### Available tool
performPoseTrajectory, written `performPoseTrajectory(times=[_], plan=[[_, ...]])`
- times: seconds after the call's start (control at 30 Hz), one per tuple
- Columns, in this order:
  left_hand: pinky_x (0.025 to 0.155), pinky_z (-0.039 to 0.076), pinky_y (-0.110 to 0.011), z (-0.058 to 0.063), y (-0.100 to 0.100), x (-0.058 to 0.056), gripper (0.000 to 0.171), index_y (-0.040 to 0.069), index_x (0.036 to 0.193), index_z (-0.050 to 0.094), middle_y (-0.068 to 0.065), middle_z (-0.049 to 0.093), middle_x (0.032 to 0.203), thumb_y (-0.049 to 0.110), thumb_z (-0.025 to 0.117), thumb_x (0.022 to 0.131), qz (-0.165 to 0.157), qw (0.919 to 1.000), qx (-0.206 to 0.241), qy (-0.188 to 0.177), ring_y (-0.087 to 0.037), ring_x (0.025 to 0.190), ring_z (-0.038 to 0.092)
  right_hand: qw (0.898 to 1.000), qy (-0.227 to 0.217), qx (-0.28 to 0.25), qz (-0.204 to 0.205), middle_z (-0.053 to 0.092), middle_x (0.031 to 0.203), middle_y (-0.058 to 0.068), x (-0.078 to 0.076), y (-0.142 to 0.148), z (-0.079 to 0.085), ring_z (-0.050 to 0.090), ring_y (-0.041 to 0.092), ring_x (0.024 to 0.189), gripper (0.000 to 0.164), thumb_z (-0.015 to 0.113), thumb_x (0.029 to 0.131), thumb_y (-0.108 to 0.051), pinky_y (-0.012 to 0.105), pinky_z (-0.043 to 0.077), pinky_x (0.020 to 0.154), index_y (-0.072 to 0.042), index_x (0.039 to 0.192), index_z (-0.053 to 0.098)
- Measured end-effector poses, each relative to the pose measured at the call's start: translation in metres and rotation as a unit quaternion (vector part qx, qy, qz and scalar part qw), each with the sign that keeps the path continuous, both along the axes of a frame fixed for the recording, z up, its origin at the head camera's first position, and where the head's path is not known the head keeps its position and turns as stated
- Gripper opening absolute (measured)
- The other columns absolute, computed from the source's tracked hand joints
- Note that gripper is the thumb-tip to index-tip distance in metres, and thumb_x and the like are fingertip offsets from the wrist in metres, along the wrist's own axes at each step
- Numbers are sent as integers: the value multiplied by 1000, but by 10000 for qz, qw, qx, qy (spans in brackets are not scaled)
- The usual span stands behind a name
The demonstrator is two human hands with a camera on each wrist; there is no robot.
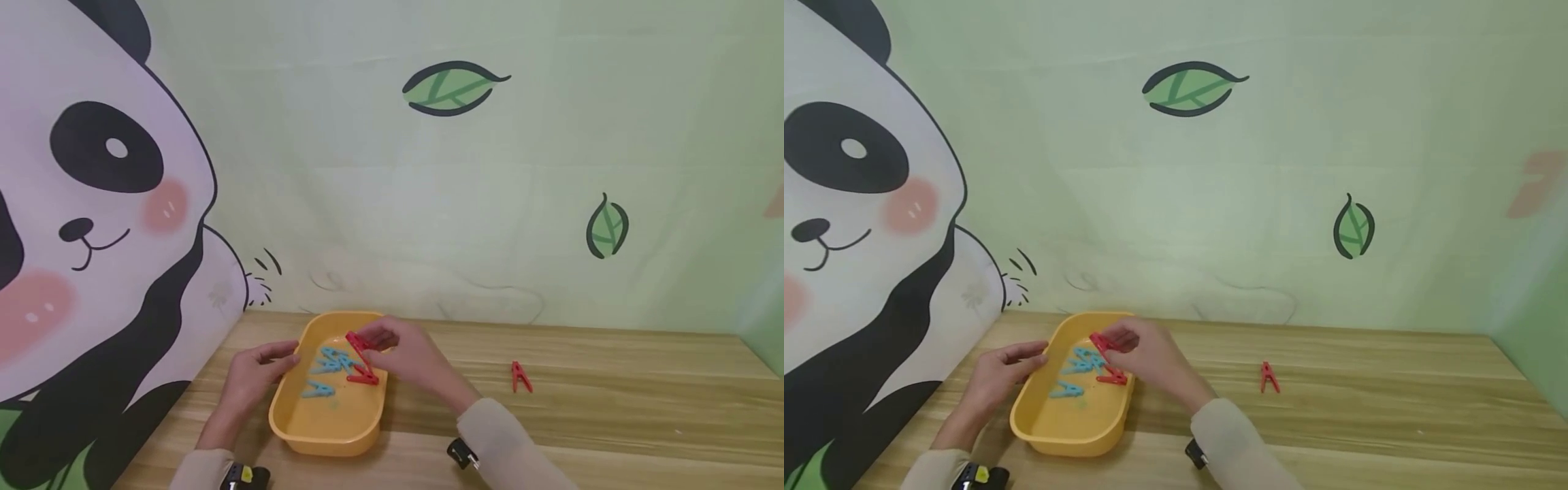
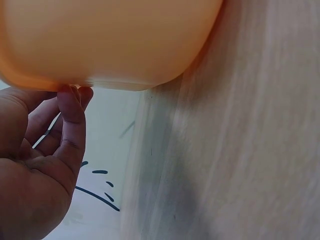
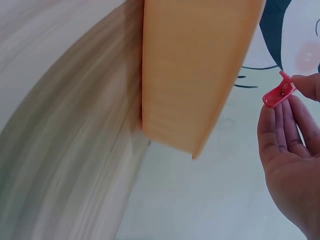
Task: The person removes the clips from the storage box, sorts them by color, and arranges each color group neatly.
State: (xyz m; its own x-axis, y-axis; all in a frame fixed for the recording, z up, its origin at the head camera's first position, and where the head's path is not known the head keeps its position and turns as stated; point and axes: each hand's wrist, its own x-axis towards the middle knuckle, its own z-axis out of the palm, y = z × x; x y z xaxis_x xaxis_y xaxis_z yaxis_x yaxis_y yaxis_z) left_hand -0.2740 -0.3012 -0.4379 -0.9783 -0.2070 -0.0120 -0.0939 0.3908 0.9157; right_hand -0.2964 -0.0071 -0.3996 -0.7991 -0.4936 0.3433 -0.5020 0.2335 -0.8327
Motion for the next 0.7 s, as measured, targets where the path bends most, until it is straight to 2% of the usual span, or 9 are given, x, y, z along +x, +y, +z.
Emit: performPoseTrajectory(times=[0.07, 0.23, 0.3, 0.53, 0.7], plan=[[86, 60, -29, 1, -1, 0, 42, 4, 136, 71, -14, 71, 134, 25, 78, 100, -14, 10000, -2, -2, -22, 111, 69, 9998, 30, -94, -146, 76, 107, -1, 3, 6, 1, 70, 16, 98, 25, 81, 94, -8, 40, 59, 92, -6, 119, 76], [89, 60, -32, 0, -1, -1, 43, 3, 136, 71, -15, 71, 134, 25, 77, 100, -35, 10000, 11, 18, -25, 113, 69, 9979, -70, -245, -590, 75, 109, -2, 11, 23, 2, 70, 17, 99, 26, 82, 93, -7, 34, 60, 88, -10, 118, 76], [88, 60, -31, 0, -1, -1, 43, 3, 136, 71, -15, 71, 134, 25, 77, 100, -35, 10000, 1, 28, -24, 112, 69, 9970, -98, -273, -724, 74, 110, -2, 13, 30, 3, 70, 17, 100, 26, 82, 93, -7, 30, 60, 87, -11, 118, 75], [84, 60, -27, 0, 0, 0, 41, 3, 135, 72, -15, 72, 133, 23, 77, 100, -11, 10000, 2, 36, -22, 109, 70, 9940, -21, -351, -1038, 74, 111, 2, 16, 60, 7, 70, 21, 101, 27, 81, 94, -6, 37, 59, 90, -9, 120, 75], [81, 59, -25, 0, 0, 0, 40, 2, 135, 72, -15, 72, 132, 21, 77, 100, 9, 10000, 31, 30, -21, 107, 69, 9911, 55, -375, -1274, 75, 110, 4, 17, 85, 10, 70, 22, 99, 29, 81, 93, -5, 34, 59, 88, -7, 121, 74]])
